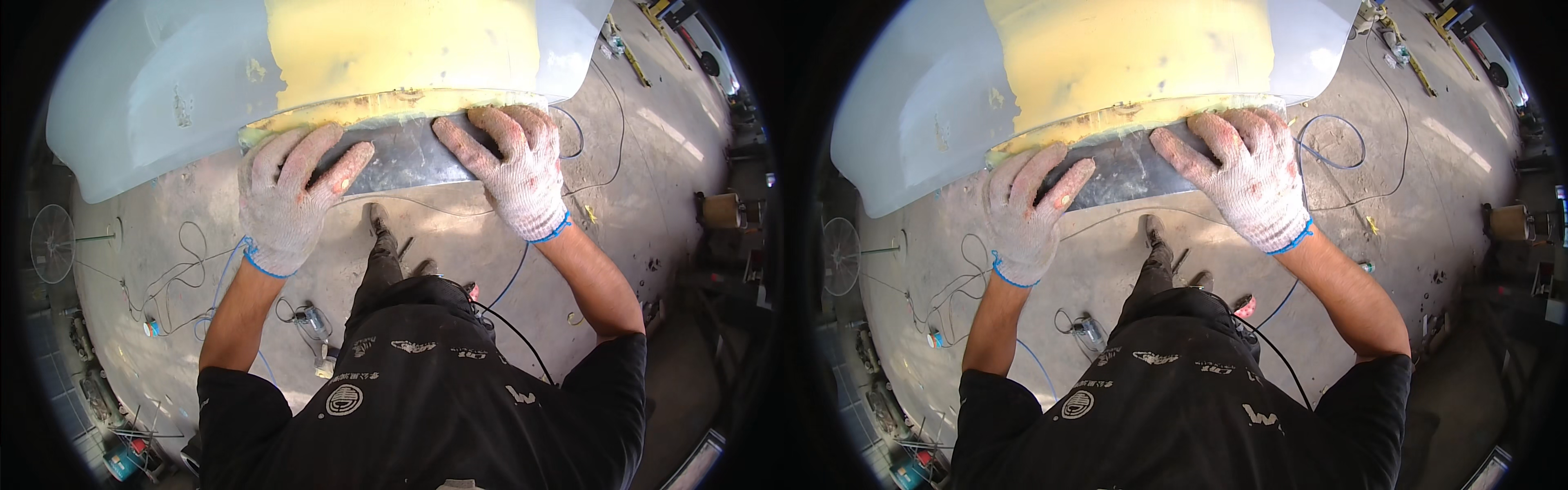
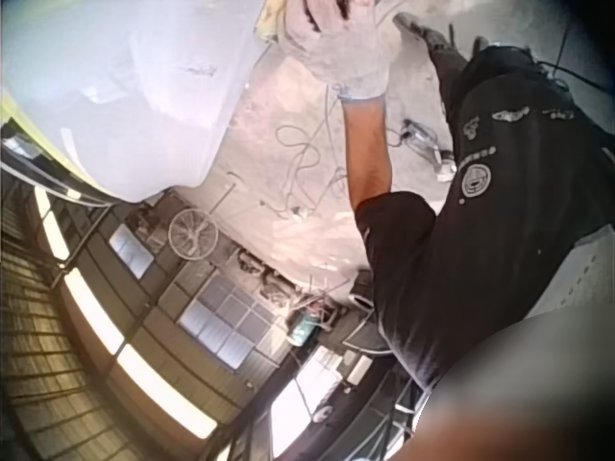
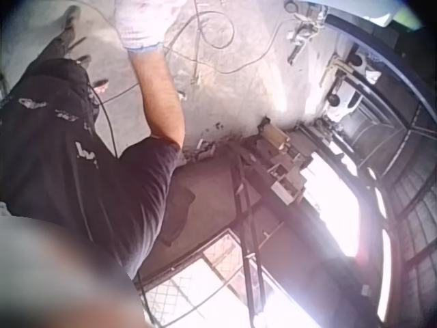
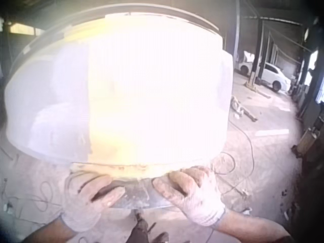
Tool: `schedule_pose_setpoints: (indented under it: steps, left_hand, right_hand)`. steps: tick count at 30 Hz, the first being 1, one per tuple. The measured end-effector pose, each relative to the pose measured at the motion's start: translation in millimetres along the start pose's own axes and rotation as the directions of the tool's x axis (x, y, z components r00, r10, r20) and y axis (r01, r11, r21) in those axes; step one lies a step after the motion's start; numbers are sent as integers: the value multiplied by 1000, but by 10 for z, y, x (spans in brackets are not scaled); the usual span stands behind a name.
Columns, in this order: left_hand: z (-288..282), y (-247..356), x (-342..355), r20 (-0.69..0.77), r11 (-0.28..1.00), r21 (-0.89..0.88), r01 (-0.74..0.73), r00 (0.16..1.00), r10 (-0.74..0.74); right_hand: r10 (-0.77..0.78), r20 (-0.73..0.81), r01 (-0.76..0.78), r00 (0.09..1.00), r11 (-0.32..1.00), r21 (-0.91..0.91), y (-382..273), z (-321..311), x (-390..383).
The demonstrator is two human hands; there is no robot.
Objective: The person applies yellow body filler to a car bumper using a spreader, then smooths and levels the filler with a metal block. The work is performed in a workshop with tools and hoses visible on the floor.
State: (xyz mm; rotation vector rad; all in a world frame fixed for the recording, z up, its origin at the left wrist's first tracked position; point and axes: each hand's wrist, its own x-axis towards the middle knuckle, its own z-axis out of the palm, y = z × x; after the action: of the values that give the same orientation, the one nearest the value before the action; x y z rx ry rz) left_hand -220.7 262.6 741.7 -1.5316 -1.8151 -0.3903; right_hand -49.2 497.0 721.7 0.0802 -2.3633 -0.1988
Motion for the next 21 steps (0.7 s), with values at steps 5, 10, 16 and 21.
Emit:
schedule_pose_setpoints:
  steps: [5,10,16,21]
  left_hand:
    - [-8,-8,26,-8,1000,5,-30,1000,30]
    - [-21,-8,54,-4,999,7,-42,999,42]
    - [14,-6,31,13,999,-43,27,1000,-26]
    - [151,53,-129,-11,995,-40,94,995,-95]
  right_hand:
    - [2,4,-2,1000,1000,-18,-2,1,-2]
    - [6,7,-6,1000,1000,-17,3,1,1]
    - [-1,2,1,1000,998,-55,17,25,0]
    - [-38,-58,33,998,996,-79,34,209,-135]
